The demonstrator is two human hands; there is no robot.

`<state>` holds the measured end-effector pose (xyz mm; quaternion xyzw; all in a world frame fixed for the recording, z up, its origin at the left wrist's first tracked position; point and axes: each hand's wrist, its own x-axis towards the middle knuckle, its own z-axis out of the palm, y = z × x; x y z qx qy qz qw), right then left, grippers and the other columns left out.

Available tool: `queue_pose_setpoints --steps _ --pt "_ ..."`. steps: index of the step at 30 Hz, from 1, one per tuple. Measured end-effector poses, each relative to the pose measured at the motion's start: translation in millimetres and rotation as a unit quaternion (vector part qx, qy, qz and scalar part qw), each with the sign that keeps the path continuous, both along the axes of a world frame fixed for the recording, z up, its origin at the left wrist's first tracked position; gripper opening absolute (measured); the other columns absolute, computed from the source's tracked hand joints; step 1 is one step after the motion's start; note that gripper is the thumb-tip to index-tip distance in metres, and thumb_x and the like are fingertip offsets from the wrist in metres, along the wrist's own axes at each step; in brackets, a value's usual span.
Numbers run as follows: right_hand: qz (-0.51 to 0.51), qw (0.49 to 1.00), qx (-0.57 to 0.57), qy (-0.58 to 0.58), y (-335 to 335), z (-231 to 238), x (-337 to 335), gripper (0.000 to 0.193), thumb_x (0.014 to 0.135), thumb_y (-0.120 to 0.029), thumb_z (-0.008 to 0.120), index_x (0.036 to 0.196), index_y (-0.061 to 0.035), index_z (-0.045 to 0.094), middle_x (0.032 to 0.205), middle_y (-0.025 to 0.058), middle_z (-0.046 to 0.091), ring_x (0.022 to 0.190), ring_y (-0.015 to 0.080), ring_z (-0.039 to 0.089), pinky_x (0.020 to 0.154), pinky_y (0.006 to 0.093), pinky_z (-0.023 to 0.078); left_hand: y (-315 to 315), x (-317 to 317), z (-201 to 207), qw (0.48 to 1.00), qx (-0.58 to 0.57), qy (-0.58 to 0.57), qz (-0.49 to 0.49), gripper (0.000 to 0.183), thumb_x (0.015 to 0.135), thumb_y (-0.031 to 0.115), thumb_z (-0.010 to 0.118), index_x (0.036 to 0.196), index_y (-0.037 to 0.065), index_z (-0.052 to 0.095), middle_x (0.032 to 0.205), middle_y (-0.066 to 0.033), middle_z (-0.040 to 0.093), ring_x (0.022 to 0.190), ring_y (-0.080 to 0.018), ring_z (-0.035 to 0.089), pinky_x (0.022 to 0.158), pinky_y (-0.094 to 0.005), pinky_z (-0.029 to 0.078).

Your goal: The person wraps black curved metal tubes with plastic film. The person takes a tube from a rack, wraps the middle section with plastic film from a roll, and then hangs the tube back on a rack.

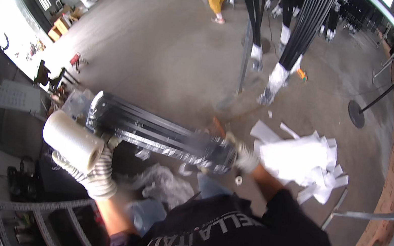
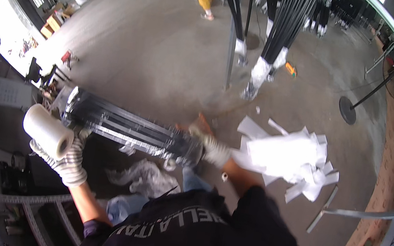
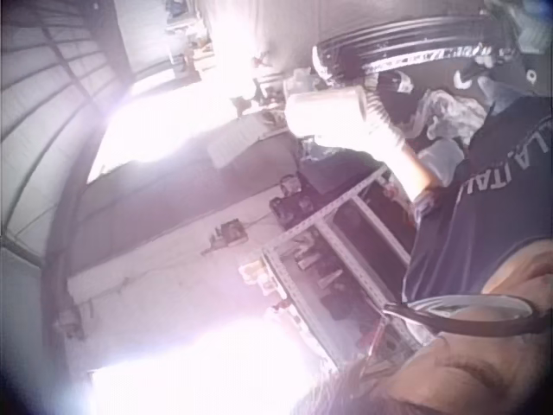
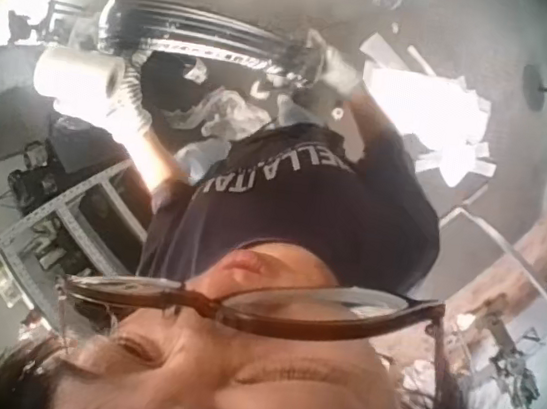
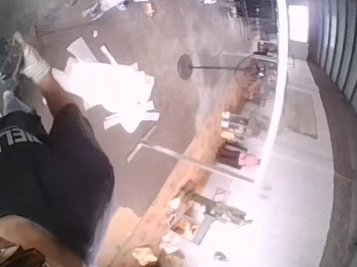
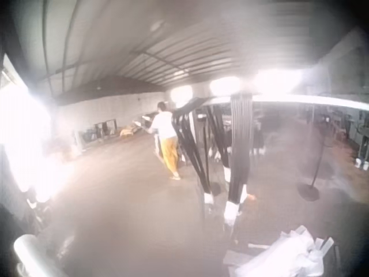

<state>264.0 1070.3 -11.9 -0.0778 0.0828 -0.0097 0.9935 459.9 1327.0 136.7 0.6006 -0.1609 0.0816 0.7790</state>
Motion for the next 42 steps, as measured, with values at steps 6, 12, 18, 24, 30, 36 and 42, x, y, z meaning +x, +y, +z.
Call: queue_pose_setpoints --steps 6,12,18,24,30,36,42 --pt "-0.127 0.928 -0.351 -0.02 25 -10 40 0.032 0.077 -0.019 0.066 0.1 0.0026 0.059 0.08 0.0046 0.063 0.074 0.0093 0.059 0.068 0.0236 0.047 -87 69 47 0.891 -0.178 0.188 -0.373 0.085 0.06 0.045 0.075 0.128 0.009 0.038 0.125 -0.014 0.045 0.114 -0.035 0.042 0.091 -0.0594 0.036" --pt "-0.261 0.869 -0.42 0.024 10 22 123 0.018 0.074 -0.017 0.065 0.08 0.0004 0.064 0.064 -0.0028 0.055 0.06 0.005 0.048 0.055 0.0227 0.038 -140 160 65 0.918 -0.11 0.158 -0.346 0.071 0.069 0.041 0.071 0.122 0.002 0.043 0.109 -0.0121 0.056 0.094 -0.0236 0.057 0.078 -0.037 0.052" --pt "-0.314 0.835 -0.452 -0.017 -37 4 208 0.019 0.073 -0.017 0.066 0.082 -0.0006 0.063 0.062 -0.0006 0.055 0.06 0.005 0.049 0.055 0.0226 0.039 -221 242 79 0.885 -0.112 0.139 -0.43 0.079 0.069 0.042 0.071 0.128 0.002 0.037 0.119 -0.0148 0.05 0.105 -0.0301 0.051 0.096 -0.044 0.039" --pt "-0.34 0.849 -0.4 0.051 -101 -16 282 0.023 0.077 -0.022 0.065 0.083 -0.0002 0.062 0.064 -0.0009 0.054 0.061 0.0054 0.047 0.055 0.0235 0.038 -336 358 34 0.855 -0.094 0.196 -0.472 0.071 0.07 0.045 0.07 0.122 0.003 0.043 0.113 -0.0122 0.055 0.102 -0.0264 0.054 0.083 -0.0421 0.049" --pt "-0.351 0.724 -0.534 0.26 -180 -61 370 0.037 0.078 -0.034 0.06 0.093 -0.0001 0.064 0.069 0.0024 0.061 0.068 0.0084 0.053 0.063 0.0249 0.043 -475 442 -46 0.796 -0.038 0.321 -0.512 0.055 0.075 0.045 0.062 0.109 0.003 0.051 0.097 -0.0115 0.06 0.087 -0.0252 0.06 0.075 -0.041 0.052" --pt "-0.31 0.677 -0.502 0.44 -243 -108 434 0.045 0.075 -0.047 0.062 0.087 -0.0038 0.067 0.075 0.0111 0.065 0.073 0.0202 0.062 0.067 0.029 0.044 -592 503 -126 0.657 0.01 0.458 -0.599 0.067 0.072 0.046 0.062 0.122 0.006 0.042 0.109 -0.0138 0.053 0.098 -0.0326 0.053 0.075 -0.051 0.049" --pt "-0.273 0.684 -0.407 0.54 -295 -80 451 0.047 0.075 -0.043 0.065 0.099 -0.0028 0.063 0.083 0.0088 0.065 0.079 0.016 0.061 0.072 0.0267 0.045 -697 512 -168 0.589 0.02 0.467 -0.659 0.066 0.067 0.052 0.066 0.113 0.008 0.049 0.098 -0.0116 0.059 0.097 -0.03 0.055 0.08 -0.0529 0.047"
